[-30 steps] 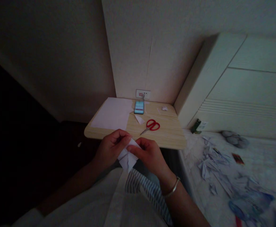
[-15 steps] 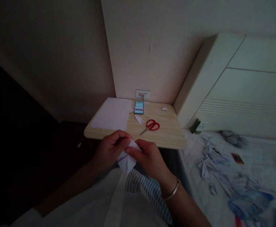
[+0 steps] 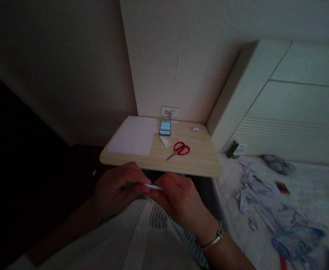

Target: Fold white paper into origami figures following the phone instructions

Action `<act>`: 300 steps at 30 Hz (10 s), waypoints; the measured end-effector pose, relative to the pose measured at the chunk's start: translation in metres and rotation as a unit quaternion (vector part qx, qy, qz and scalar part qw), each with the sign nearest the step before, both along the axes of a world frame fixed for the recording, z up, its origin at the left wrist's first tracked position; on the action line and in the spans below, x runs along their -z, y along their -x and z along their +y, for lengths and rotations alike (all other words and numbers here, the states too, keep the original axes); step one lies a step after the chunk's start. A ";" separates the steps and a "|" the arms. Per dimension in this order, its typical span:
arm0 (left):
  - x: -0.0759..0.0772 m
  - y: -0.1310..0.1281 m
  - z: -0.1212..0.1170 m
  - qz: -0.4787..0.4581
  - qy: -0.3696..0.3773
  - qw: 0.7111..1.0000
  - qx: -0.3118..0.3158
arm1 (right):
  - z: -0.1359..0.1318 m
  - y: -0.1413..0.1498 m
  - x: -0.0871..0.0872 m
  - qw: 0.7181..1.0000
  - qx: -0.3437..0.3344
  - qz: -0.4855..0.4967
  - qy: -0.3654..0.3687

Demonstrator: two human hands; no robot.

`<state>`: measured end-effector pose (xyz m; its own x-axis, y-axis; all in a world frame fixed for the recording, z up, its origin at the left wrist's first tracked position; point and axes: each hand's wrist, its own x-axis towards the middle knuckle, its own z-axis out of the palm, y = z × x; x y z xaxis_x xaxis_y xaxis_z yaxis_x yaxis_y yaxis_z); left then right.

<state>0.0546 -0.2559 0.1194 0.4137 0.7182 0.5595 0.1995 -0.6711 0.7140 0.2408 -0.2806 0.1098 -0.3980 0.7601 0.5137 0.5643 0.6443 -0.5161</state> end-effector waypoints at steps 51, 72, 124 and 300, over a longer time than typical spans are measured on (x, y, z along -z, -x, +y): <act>0.127 -0.038 0.215 0.053 0.162 0.985 0.006 | 0.209 -0.015 0.128 0.848 0.022 0.276 0.452; 0.127 -0.035 0.283 -0.065 0.279 0.958 -0.011 | 0.267 -0.015 0.124 0.820 0.026 0.358 0.445; 0.121 -0.049 0.259 -0.440 0.471 0.764 0.042 | 0.251 -0.016 0.112 0.979 0.110 -0.046 -0.164; 0.125 -0.049 0.261 -0.370 0.421 0.828 0.030 | 0.262 -0.009 0.126 0.802 0.125 0.468 0.350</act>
